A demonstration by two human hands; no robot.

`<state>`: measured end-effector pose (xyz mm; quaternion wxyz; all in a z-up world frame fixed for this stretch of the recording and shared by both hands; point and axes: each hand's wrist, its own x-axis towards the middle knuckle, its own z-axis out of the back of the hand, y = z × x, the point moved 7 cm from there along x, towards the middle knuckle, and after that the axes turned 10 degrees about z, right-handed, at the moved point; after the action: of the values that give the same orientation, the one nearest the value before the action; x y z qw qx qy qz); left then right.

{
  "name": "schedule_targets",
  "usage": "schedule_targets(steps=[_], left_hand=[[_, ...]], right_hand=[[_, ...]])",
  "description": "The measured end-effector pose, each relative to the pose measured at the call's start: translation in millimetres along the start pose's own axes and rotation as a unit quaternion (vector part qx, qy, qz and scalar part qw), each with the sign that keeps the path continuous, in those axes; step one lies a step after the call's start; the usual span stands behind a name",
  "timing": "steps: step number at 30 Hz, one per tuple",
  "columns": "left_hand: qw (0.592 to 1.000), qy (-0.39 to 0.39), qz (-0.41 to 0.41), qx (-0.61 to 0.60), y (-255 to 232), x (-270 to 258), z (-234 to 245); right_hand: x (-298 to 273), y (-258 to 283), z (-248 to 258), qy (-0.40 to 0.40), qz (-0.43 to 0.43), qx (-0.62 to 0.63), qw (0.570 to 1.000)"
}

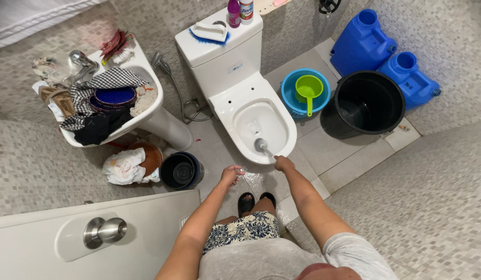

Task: The person scrubs the inside of a white toilet bowl using a long-handled brush. They repeatedly move the brush around the bowl's interior surfaces, focusing on the rim and sides, while standing in a small tiled bathroom.

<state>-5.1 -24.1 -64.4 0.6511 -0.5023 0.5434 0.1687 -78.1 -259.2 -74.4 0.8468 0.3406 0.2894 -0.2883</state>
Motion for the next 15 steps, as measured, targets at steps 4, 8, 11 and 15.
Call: schedule_targets(steps=[4, 8, 11, 15], left_hand=[[1.000, 0.003, -0.001, 0.004, -2.5, 3.8, -1.9], [1.000, 0.001, -0.003, 0.002, -6.1, 7.3, -0.6], [1.000, -0.002, -0.002, -0.004, -8.2, 8.3, 0.7], [1.000, -0.003, 0.000, -0.015, -10.5, 7.6, 1.0]], right_hand=[[5.7, -7.5, 36.2, -0.074, 0.001, -0.230, 0.970], [6.2, -6.3, 50.0, -0.003, -0.048, -0.294, 0.954], [8.9, -1.6, 46.1, -0.020, -0.046, -0.273, 0.961], [16.7, 5.0, 18.1, -0.058, 0.014, -0.208, 0.976]])
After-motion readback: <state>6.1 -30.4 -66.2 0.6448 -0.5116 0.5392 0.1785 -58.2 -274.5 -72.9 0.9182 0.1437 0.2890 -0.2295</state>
